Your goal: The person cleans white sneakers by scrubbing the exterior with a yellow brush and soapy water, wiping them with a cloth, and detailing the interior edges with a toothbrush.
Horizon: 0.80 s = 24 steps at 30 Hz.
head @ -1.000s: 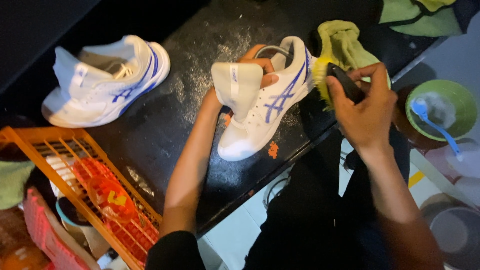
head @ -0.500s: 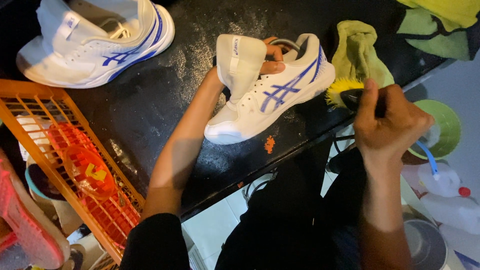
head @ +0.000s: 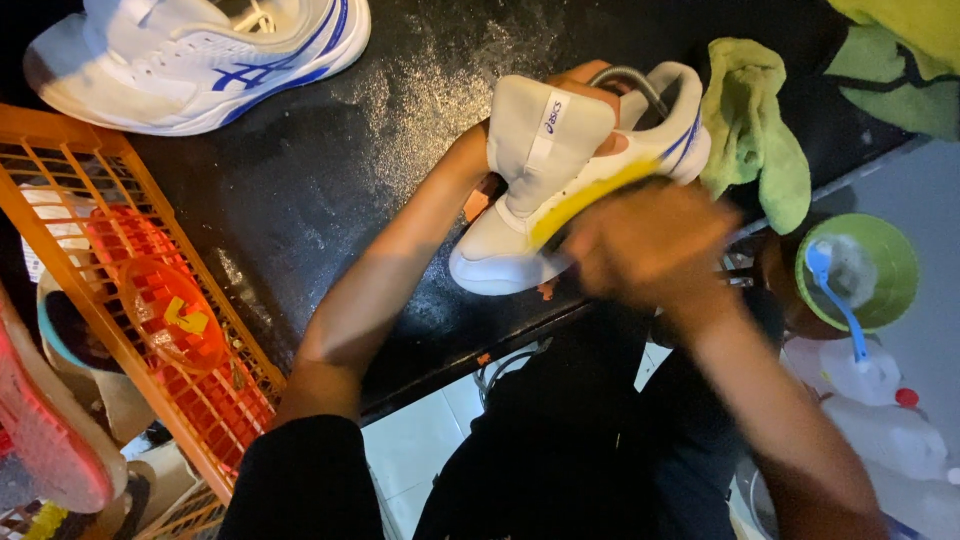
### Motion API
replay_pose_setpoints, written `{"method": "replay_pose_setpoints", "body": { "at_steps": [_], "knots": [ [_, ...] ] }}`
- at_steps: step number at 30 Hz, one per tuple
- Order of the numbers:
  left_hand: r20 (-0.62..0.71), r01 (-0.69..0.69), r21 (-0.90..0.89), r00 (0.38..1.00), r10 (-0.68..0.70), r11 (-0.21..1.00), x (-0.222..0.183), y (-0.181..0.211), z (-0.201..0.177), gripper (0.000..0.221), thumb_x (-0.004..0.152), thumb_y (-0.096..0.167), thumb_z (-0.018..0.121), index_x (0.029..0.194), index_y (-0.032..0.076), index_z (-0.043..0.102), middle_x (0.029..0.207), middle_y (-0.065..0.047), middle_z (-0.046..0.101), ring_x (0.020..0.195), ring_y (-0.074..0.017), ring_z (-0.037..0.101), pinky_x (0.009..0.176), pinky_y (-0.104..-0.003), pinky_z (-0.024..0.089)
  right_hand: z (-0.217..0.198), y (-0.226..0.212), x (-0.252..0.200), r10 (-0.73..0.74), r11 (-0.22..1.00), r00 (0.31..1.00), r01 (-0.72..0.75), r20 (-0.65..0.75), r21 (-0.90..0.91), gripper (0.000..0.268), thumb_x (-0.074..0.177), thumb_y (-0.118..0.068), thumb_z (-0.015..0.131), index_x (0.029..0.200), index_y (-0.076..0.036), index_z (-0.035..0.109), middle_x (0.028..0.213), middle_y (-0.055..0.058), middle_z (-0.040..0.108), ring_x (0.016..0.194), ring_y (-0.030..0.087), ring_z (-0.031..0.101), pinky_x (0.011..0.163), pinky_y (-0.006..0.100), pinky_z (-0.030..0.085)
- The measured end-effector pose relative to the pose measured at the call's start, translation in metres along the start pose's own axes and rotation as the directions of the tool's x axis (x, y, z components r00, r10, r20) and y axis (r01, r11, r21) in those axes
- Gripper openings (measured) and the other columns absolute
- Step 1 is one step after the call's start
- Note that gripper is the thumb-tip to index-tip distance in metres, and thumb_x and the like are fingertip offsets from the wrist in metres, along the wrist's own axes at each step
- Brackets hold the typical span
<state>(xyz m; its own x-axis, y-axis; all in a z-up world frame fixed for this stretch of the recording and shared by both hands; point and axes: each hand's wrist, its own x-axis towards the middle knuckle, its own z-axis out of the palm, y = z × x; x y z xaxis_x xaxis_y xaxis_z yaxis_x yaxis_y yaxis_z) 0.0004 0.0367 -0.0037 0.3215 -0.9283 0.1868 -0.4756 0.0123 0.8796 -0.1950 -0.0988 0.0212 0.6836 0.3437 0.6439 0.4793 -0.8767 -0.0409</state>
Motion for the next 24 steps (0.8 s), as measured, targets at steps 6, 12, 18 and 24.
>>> {"method": "replay_pose_setpoints", "body": {
  "at_steps": [6,12,18,24],
  "knots": [
    [-0.029,-0.024,0.048,0.999,0.025,0.999,-0.004,0.001,-0.003,0.017,0.085,0.029,0.061,0.080,0.013,0.058,0.099,-0.004,0.044,0.090,-0.0172,0.052,0.083,-0.030,0.041,-0.037,0.034,0.033,-0.059,0.873,0.995,0.014,-0.078,-0.487,0.032,0.087,-0.011,0.070,0.062,-0.013,0.050,0.056,0.007,0.050,0.049,0.024,0.047,0.053,0.033,0.038],
    [-0.009,-0.058,0.098,0.998,0.059,0.993,0.013,-0.001,-0.002,0.012,0.083,0.025,0.063,0.082,0.013,0.061,0.101,-0.006,0.047,0.097,-0.0218,0.053,0.088,-0.031,0.041,-0.032,0.017,0.042,-0.151,0.983,0.981,0.136,-0.122,-0.124,0.026,0.071,-0.017,0.066,0.050,-0.017,0.051,0.046,0.003,0.050,0.041,0.021,0.047,0.042,0.032,0.037],
    [0.012,-0.083,0.160,0.997,0.082,0.984,0.020,-0.005,-0.007,0.009,0.082,0.021,0.064,0.085,0.012,0.064,0.104,-0.007,0.050,0.103,-0.0256,0.054,0.092,-0.033,0.041,-0.037,0.045,0.040,0.007,0.954,0.993,-0.041,-0.116,-0.298,0.031,0.090,-0.010,0.066,0.062,-0.014,0.053,0.053,0.002,0.051,0.048,0.023,0.050,0.051,0.029,0.038],
    [0.011,-0.048,0.021,0.999,0.048,0.999,0.014,0.029,-0.003,0.013,0.081,0.028,0.067,0.080,0.016,0.064,0.101,-0.004,0.048,0.095,-0.0201,0.053,0.093,-0.037,0.040,-0.035,-0.032,0.048,-0.075,0.997,0.987,0.075,-0.143,-0.001,0.025,0.073,-0.020,0.060,0.051,-0.017,0.049,0.044,0.000,0.044,0.038,0.017,0.045,0.041,0.030,0.036]
  ]
}}
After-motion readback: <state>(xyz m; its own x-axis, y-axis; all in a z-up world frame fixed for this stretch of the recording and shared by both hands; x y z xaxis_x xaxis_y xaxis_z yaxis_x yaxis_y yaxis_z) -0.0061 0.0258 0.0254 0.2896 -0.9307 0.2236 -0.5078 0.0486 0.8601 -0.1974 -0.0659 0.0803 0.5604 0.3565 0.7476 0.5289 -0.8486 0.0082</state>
